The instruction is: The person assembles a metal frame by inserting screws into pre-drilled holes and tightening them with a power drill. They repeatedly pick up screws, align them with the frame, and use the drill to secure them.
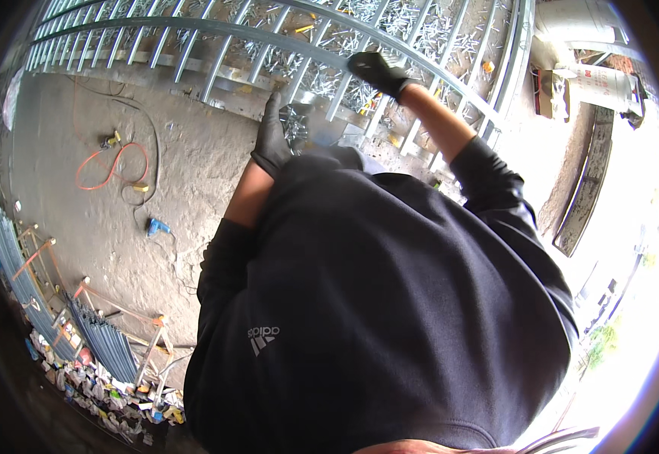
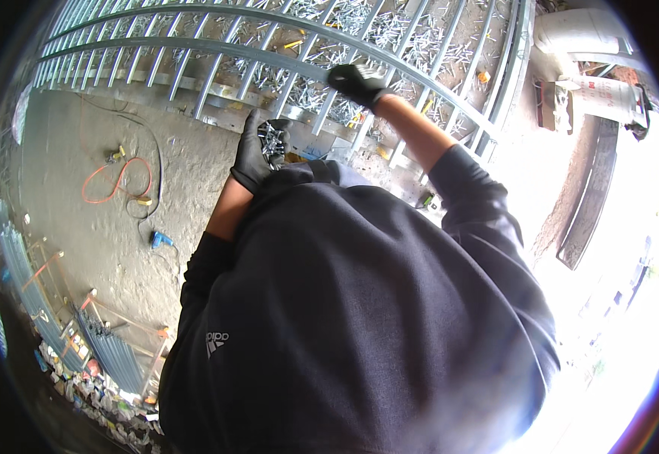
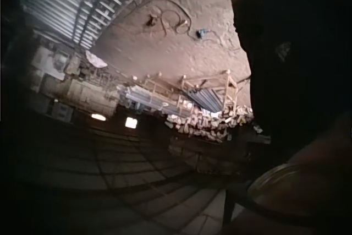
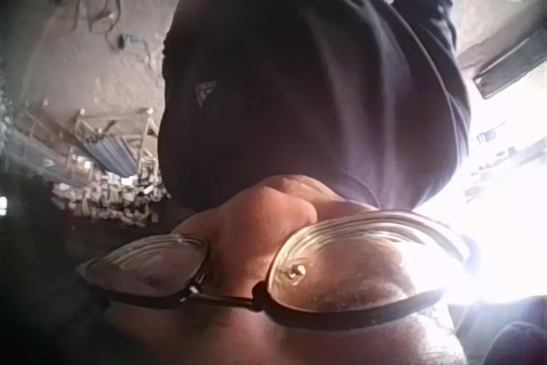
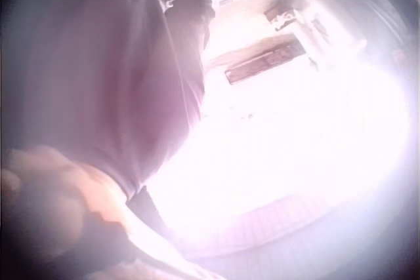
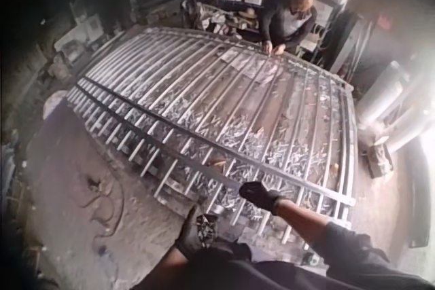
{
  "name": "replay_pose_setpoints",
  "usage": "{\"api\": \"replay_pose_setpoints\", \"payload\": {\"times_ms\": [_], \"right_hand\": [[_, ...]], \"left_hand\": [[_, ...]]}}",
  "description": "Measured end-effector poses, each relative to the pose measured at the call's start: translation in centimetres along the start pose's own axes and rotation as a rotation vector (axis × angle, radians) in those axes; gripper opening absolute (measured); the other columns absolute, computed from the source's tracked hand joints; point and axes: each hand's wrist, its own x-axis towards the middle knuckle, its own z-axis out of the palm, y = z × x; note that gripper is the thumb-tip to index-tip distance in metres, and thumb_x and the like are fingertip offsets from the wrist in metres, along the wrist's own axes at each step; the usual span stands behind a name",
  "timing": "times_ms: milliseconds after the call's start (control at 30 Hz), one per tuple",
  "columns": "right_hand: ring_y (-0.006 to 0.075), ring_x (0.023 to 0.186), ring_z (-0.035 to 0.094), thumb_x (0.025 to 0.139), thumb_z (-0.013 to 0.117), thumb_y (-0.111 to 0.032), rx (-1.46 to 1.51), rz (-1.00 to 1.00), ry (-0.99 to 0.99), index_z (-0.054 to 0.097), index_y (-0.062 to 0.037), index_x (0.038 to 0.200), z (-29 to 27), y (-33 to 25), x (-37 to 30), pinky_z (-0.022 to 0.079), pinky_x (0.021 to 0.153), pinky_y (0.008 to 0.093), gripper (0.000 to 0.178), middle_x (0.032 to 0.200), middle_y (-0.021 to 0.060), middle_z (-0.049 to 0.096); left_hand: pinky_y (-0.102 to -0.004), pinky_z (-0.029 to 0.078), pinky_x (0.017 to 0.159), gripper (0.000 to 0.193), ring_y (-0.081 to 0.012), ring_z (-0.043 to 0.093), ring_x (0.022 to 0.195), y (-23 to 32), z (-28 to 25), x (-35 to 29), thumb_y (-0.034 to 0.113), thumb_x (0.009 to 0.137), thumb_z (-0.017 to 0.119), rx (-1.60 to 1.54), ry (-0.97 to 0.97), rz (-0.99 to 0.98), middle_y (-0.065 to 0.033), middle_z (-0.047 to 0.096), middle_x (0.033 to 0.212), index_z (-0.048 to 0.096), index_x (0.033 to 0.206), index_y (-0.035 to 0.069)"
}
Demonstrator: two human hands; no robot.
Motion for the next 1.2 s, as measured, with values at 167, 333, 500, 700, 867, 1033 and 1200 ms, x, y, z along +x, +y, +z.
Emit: {"api": "replay_pose_setpoints", "payload": {"times_ms": [167,333,500,700,867,1033,1200], "right_hand": [[0.0337,0.097,0.071,0.097,0.067,-0.046,-0.008,-0.171,-0.025,0.073,-0.0102,0.102,5.6,-10.3,-2.6,0.055,0.083,0.0406,0.037,0.106,0.0128,0.074],[0.0318,0.098,0.072,0.098,0.065,-0.047,0.139,0.126,-0.120,0.066,-0.0132,0.118,7.9,-11.2,-3.1,0.055,0.082,0.0409,0.039,0.110,0.0109,0.073],[0.0275,0.102,0.072,0.100,0.067,-0.042,0.161,0.016,-0.136,0.064,-0.0095,0.119,10.5,-8.1,-1.6,0.055,0.084,0.0372,0.038,0.114,0.0089,0.073],[0.0112,0.078,0.059,0.099,0.069,-0.016,0.741,0.029,0.092,0.067,0.0025,0.097,10.8,-9.1,-0.8,0.051,0.070,0.0328,0.019,0.084,0.0040,0.067],[0.0120,0.079,0.061,0.099,0.068,-0.016,0.583,0.255,0.124,0.067,0.0020,0.114,10.1,-10.5,0.5,0.052,0.070,0.0319,0.023,0.091,0.0039,0.068],[0.0079,0.076,0.061,0.097,0.060,-0.002,1.171,0.412,-0.341,0.064,-0.0022,0.132,11.3,-6.1,0.5,0.049,0.062,0.0231,0.036,0.097,-0.0001,0.071],[0.0124,0.069,0.062,0.104,0.057,-0.021,0.434,0.292,0.257,0.069,-0.0053,0.111,12.5,4.9,2.1,0.050,0.062,0.0275,0.021,0.085,0.0023,0.069]], "left_hand": [[-0.0290,0.053,0.047,0.064,-0.0172,0.067,0.058,-0.4,-0.2,1.1,0.064,0.102,0.048,0.073,-0.064,-0.002,-0.0069,0.072,0.080,0.070,0.112,0.005],[-0.0294,0.057,0.063,0.052,-0.0155,0.068,0.069,-0.1,-2.0,1.3,0.054,0.105,0.049,0.097,-0.116,-0.033,-0.0057,0.074,0.088,0.070,0.113,0.008],[-0.0273,0.055,0.059,0.049,-0.0144,0.067,0.065,0.3,-2.0,1.2,0.053,0.104,0.053,0.098,0.036,-0.049,-0.0059,0.072,0.088,0.070,0.109,0.007],[-0.0274,0.054,0.051,0.041,-0.0147,0.067,0.062,2.1,-3.0,0.9,0.047,0.101,0.061,0.045,0.013,-0.106,-0.0067,0.071,0.086,0.068,0.102,0.007],[-0.0346,0.063,0.058,0.021,-0.0174,0.074,0.075,4.7,-4.1,1.8,0.028,0.104,0.063,-0.168,-0.123,-0.228,-0.0066,0.076,0.096,0.068,0.108,0.008],[-0.0307,0.059,0.054,0.020,-0.0138,0.071,0.069,6.2,-3.0,2.3,0.029,0.103,0.066,-0.034,-0.057,-0.301,-0.0033,0.073,0.086,0.068,0.103,0.009],[-0.0273,0.055,0.051,0.030,-0.0143,0.065,0.059,8.4,-4.0,2.8,0.037,0.105,0.062,0.122,-0.081,-0.341,-0.0045,0.067,0.075,0.065,0.095,0.010]]}}
